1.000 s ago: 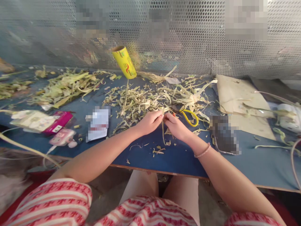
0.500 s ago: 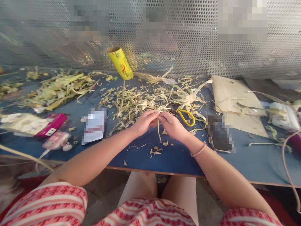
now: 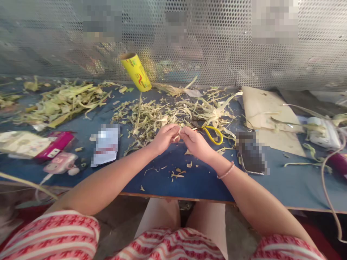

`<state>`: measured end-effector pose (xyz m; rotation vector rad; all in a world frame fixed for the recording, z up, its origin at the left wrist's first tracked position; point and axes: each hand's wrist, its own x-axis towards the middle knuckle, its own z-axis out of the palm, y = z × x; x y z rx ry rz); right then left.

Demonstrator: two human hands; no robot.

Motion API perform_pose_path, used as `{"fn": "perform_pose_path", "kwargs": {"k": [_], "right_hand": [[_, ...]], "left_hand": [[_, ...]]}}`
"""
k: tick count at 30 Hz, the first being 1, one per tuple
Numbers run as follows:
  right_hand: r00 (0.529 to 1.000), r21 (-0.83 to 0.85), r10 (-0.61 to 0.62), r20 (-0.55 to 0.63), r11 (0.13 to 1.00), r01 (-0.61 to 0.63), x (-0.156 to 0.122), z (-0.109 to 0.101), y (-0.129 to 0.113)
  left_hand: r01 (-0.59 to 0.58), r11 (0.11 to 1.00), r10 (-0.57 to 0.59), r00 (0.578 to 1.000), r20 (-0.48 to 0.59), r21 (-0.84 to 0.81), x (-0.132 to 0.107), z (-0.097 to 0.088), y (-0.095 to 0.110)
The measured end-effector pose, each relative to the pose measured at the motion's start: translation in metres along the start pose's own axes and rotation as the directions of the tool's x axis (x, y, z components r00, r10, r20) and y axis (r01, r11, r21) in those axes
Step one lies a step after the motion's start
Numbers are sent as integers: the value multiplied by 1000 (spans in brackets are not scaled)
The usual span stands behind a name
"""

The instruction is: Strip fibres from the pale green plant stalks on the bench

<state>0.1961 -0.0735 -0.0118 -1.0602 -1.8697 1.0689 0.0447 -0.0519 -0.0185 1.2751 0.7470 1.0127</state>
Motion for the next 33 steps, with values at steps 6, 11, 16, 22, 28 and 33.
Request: {"fn": "perform_pose_path", "kwargs": {"k": [6, 11, 16, 22, 28, 33], "right_hand": [[999, -75, -48, 13, 996, 49, -2, -4, 0], [995, -213, -95, 34, 972, 100, -4, -10, 1], [997, -271, -74, -9, 960, 69, -1, -11, 4], [997, -279, -55, -61, 960, 36, 0, -10, 10], [994, -278, -72, -78, 959, 48, -1, -10, 10], [994, -275, -71, -86, 960, 45, -1, -10, 9]], "left_hand": [[-32, 996, 32, 999, 4, 83, -1, -1, 1], [-121, 916, 133, 991, -6, 381, -5, -7, 7], [-77, 970, 100, 991, -89, 231, -3, -8, 3], [-6, 1000, 6, 996, -94, 3, -1, -4, -3], [-25, 998, 20, 996, -83, -57, -1, -4, -3], [-48, 999, 47, 994, -94, -10, -2, -5, -2]]}}
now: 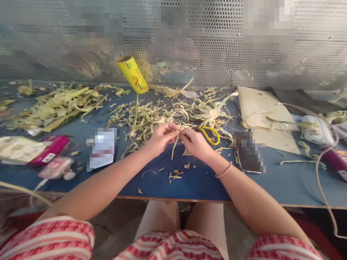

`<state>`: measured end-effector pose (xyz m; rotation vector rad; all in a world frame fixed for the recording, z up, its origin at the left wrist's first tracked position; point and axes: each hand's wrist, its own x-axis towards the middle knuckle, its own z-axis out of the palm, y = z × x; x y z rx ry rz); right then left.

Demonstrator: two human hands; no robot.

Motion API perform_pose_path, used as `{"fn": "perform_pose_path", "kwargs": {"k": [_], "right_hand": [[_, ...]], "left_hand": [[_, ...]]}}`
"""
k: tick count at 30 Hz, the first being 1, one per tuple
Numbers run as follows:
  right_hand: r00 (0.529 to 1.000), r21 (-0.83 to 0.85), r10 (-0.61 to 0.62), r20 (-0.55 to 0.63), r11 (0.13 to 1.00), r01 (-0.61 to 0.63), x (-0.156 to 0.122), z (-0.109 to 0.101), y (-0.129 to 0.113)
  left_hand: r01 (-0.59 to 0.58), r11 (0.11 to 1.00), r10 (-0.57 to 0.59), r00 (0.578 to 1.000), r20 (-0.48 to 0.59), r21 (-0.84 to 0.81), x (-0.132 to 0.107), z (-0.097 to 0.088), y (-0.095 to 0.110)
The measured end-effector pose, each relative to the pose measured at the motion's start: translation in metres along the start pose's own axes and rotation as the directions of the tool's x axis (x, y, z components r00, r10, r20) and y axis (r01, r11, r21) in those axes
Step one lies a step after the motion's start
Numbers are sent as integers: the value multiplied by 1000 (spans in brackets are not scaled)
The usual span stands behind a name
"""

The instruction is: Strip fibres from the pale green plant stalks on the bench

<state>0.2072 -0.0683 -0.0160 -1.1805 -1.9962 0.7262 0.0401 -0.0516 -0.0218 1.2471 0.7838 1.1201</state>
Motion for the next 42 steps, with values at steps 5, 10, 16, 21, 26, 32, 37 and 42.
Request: {"fn": "perform_pose_path", "kwargs": {"k": [5, 10, 16, 21, 26, 32, 37, 42], "right_hand": [[1000, 30, 10, -22, 1000, -9, 0, 0, 0], [1000, 48, 5, -25, 999, -3, 1, -1, 0], [985, -41, -95, -143, 995, 90, 2, -5, 3], [969, -131, -150, -197, 983, 125, 0, -9, 0], [952, -147, -229, -203, 968, 202, 1, -9, 2], [950, -150, -244, -193, 964, 218, 2, -8, 5], [965, -134, -186, -185, 978, 162, 1, -8, 1], [982, -185, -75, -173, 982, 42, 3, -16, 3]], "left_hand": [[-1, 1000, 1, 999, -42, 20, 1, 1, 1], [8, 998, -5, 998, -55, 56, 2, 0, 0], [-8, 988, 16, 999, -50, 153, 2, -2, 1], [1, 975, 6, 1000, -30, 221, 0, -2, 2], [-18, 954, 14, 1000, 16, 299, -2, 0, 3], [-23, 944, 10, 999, 40, 330, -3, 1, 6], [5, 969, 12, 998, -64, 249, -1, 2, 5], [102, 994, -96, 980, -173, 26, 4, 2, 0]]}}
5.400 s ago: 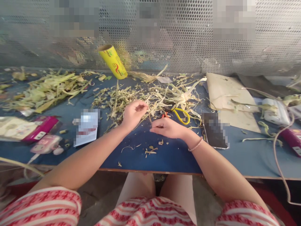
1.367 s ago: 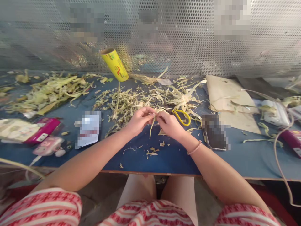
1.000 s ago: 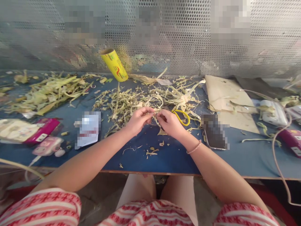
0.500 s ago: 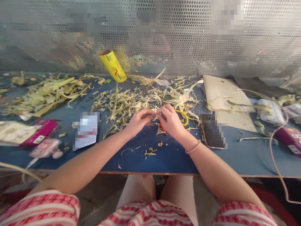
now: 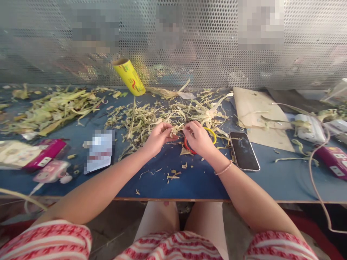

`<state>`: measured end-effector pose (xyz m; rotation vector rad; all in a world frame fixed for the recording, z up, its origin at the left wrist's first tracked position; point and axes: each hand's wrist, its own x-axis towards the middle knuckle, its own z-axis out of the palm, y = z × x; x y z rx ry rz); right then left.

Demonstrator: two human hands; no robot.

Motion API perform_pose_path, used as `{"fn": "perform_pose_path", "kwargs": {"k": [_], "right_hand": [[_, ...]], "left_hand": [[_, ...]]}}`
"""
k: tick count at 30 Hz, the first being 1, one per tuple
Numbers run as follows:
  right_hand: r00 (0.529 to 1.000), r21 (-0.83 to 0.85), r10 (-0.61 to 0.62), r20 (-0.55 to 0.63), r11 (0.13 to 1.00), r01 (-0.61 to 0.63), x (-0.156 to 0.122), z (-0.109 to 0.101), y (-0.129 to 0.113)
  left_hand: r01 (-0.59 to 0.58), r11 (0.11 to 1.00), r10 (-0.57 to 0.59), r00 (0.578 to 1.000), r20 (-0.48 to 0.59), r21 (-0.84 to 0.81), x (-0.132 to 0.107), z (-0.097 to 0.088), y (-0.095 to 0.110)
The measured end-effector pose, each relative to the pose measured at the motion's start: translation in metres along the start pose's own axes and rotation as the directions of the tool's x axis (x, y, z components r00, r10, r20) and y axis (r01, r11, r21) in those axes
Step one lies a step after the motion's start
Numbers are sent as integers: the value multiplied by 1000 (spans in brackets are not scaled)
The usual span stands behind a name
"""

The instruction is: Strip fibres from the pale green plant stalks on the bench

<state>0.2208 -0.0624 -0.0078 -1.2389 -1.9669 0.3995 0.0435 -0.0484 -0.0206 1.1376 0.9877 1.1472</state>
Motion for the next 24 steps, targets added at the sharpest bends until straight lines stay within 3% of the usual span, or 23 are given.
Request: {"fn": "perform_pose_path", "kwargs": {"k": [2, 5, 8, 15, 20, 22, 24], "right_hand": [[1000, -156, 29, 13, 987, -27, 0, -2, 6], [996, -454, 90, 26, 889, -68, -3, -2, 16], [977, -576, 192, 93, 811, -105, -6, -1, 18], [932, -542, 338, 132, 812, -218, -6, -5, 10], [930, -512, 339, 143, 829, -223, -8, -3, 17], [939, -499, 314, 141, 841, -207, -9, -2, 19], [950, -476, 288, 121, 857, -199, -8, -2, 19]], "left_hand": [[11, 998, -13, 1000, -26, -60, 2, 0, -2], [-7, 995, 0, 997, -74, -97, 5, -1, -4], [-45, 996, 38, 996, -83, -82, 7, -4, -6], [-263, 965, 263, 960, -100, 17, 6, -8, -7], [-238, 967, 250, 953, -168, 90, 12, -13, -7], [-232, 956, 257, 957, -135, 178, 14, -15, -7], [-269, 910, 295, 955, -37, 316, 15, -17, -6]]}}
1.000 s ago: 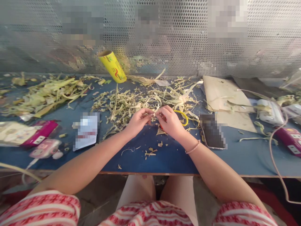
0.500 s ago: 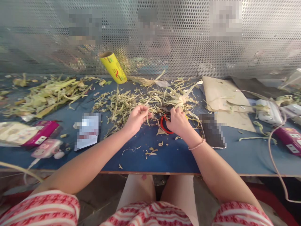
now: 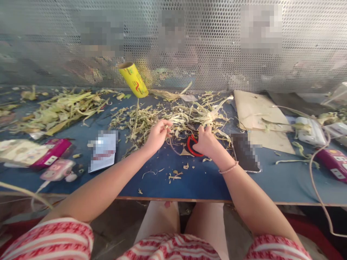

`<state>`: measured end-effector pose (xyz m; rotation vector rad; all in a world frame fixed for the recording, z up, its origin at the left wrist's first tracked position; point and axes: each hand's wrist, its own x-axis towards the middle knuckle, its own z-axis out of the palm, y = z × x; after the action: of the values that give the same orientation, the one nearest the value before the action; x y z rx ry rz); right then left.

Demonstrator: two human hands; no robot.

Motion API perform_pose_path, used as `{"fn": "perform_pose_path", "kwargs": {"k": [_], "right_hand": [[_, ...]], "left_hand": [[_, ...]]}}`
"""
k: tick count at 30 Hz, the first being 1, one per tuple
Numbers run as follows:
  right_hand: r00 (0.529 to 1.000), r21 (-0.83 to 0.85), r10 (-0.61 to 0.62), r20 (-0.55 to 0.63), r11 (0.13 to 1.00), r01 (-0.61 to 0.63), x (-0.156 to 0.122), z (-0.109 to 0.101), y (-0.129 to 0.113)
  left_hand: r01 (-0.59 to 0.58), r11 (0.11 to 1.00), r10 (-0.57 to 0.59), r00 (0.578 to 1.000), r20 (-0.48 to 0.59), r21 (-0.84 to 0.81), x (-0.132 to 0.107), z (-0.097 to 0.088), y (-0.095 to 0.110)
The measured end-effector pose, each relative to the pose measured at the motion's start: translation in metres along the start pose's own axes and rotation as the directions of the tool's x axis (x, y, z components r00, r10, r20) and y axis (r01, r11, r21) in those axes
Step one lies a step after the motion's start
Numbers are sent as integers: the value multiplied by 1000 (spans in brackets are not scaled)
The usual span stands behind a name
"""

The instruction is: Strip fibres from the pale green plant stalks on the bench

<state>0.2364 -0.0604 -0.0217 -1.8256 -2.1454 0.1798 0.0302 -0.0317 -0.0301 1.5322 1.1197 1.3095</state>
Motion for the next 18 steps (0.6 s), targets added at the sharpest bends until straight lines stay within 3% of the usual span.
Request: {"fn": "perform_pose_path", "kwargs": {"k": [4, 7, 10, 13, 15, 18], "right_hand": [[997, 177, 45, -61, 984, -33, 2, -6, -5], [991, 448, 17, -130, 893, 44, 2, -14, -10], [999, 773, -15, -49, 632, 48, 2, -21, -15], [999, 917, -23, 25, 398, -14, 0, -25, -19], [999, 929, -17, 28, 368, -20, 0, -27, -21], [999, 895, -9, 31, 445, -24, -1, -28, -22]], "left_hand": [[-178, 962, 152, 979, 134, 209, 0, -2, 4], [-221, 930, 183, 972, 150, 294, -1, -1, 5], [-234, 900, 169, 965, 200, 368, -1, -1, 1], [-238, 890, 161, 962, 221, 389, 0, -1, -6], [-219, 900, 152, 968, 199, 377, 0, -1, -9], [-190, 910, 132, 975, 178, 369, 0, -1, -9]]}}
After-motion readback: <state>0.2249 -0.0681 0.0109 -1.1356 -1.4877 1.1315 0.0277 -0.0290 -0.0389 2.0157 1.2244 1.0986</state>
